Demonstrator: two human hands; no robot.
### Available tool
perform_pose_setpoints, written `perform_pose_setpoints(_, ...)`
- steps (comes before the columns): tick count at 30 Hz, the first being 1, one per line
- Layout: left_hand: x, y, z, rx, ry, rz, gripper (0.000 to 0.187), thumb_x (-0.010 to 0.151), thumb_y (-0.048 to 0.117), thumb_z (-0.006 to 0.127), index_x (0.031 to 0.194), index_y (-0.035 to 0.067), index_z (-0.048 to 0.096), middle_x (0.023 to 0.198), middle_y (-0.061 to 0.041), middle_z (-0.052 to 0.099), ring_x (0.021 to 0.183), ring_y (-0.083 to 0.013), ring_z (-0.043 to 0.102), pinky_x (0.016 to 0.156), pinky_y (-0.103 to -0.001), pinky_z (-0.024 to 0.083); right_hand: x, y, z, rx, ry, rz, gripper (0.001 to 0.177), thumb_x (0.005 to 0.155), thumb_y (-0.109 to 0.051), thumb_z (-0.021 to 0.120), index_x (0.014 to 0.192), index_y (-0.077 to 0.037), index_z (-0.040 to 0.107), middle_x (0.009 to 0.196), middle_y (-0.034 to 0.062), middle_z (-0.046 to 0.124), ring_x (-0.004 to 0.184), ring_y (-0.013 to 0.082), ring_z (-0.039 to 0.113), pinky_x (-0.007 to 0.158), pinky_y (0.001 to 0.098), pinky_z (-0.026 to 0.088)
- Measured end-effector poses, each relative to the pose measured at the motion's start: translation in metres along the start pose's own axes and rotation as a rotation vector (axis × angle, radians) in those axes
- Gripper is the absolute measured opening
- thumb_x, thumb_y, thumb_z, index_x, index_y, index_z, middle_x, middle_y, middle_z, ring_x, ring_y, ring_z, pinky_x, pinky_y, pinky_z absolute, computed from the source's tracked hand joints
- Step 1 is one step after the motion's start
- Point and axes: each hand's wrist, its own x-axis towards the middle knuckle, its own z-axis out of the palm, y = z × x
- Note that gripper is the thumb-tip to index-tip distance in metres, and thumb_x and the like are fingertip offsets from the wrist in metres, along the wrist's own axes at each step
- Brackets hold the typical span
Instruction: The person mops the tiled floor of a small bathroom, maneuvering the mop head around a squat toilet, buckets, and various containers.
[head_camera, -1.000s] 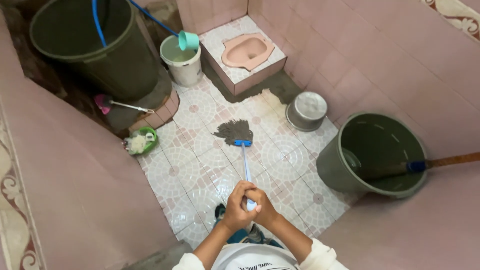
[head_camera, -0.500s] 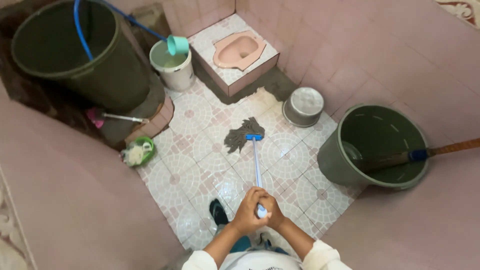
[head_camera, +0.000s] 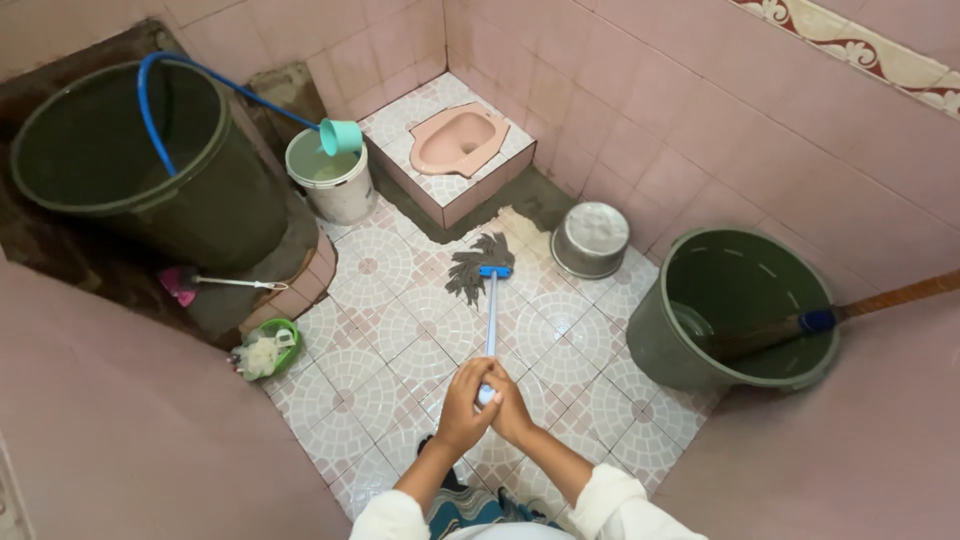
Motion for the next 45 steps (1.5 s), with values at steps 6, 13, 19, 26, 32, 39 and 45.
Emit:
perform_pose_setpoints(6,-0.042,0.066,0.002,-0.094,0.076,-0.011,0.051,0.086,0.023,0.068,0.132,0.002,0.060,0.133,-0.019,0.061,0.124,-0.0356,0.058,0.106,-0.042,0.046,-0.071,-0.059,0.000,-0.413,-0.017,-0.157,0.021,0.084,0.001,0.064,0.105,-0.001,0.069,0.123,0.0113,0.059,0.112,0.0241,0.063,0.092,0.0348,0.053)
perform_pose_setpoints(13,-0.075,0.078,0.060,-0.355,0.077,0.091,0.057,0.085,0.010,0.042,0.140,0.000,0.055,0.143,-0.022,0.059,0.141,-0.0370,0.051,0.122,-0.044,0.032,-0.166,-0.092,-0.061,-0.382,0.115,-0.331,0.020,0.083,-0.001,0.077,0.078,-0.002,0.057,0.093,0.0098,0.062,0.092,0.0237,0.063,0.087,0.0348,0.050)
perform_pose_setpoints(19,-0.083,0.080,0.104,-0.195,-0.239,0.003,0.068,0.073,-0.002,0.059,0.140,-0.002,0.048,0.140,-0.024,0.052,0.140,-0.0414,0.042,0.119,-0.046,0.030,-0.194,-0.068,-0.097,-0.321,0.166,-0.472,0.027,0.092,-0.001,0.070,0.071,-0.004,0.052,0.076,0.0079,0.056,0.078,0.0226,0.057,0.088,0.0365,0.050)
perform_pose_setpoints(26,-0.055,0.035,0.115,-0.174,-0.401,0.156,0.027,0.082,0.006,0.068,0.106,0.000,0.057,0.110,-0.017,0.058,0.112,-0.0375,0.055,0.098,-0.041,0.046,-0.167,-0.072,-0.086,-0.292,-0.004,-0.601,0.026,0.093,-0.003,0.070,0.074,-0.003,0.053,0.074,0.0088,0.056,0.070,0.0253,0.057,0.086,0.0400,0.056)
perform_pose_setpoints(32,-0.004,-0.011,0.101,-0.152,-0.381,0.024,0.017,0.084,0.008,0.065,0.096,0.002,0.055,0.096,-0.015,0.057,0.097,-0.0349,0.059,0.086,-0.041,0.049,-0.092,-0.043,-0.094,-0.438,-0.054,-0.576,0.024,0.092,-0.007,0.072,0.076,-0.003,0.055,0.078,0.0105,0.057,0.075,0.0273,0.057,0.080,0.0362,0.051)
perform_pose_setpoints(39,0.051,-0.095,0.062,-0.042,-0.269,-0.118,0.015,0.083,0.014,0.065,0.093,0.006,0.057,0.096,-0.013,0.060,0.096,-0.0328,0.061,0.088,-0.040,0.050,0.009,-0.041,-0.043,-0.463,-0.155,-0.412,0.022,0.092,-0.012,0.074,0.082,-0.004,0.056,0.105,0.0127,0.060,0.122,0.0325,0.057,0.101,0.0424,0.046)
perform_pose_setpoints(45,0.018,-0.105,0.052,0.344,-0.240,-0.104,0.021,0.085,0.023,0.063,0.099,0.009,0.060,0.105,-0.006,0.060,0.114,-0.0261,0.055,0.105,-0.047,0.038,-0.007,-0.045,-0.020,-0.403,-0.269,-0.291,0.029,0.094,-0.015,0.073,0.078,-0.004,0.052,0.127,0.0110,0.063,0.148,0.0360,0.042,0.121,0.0501,0.025)
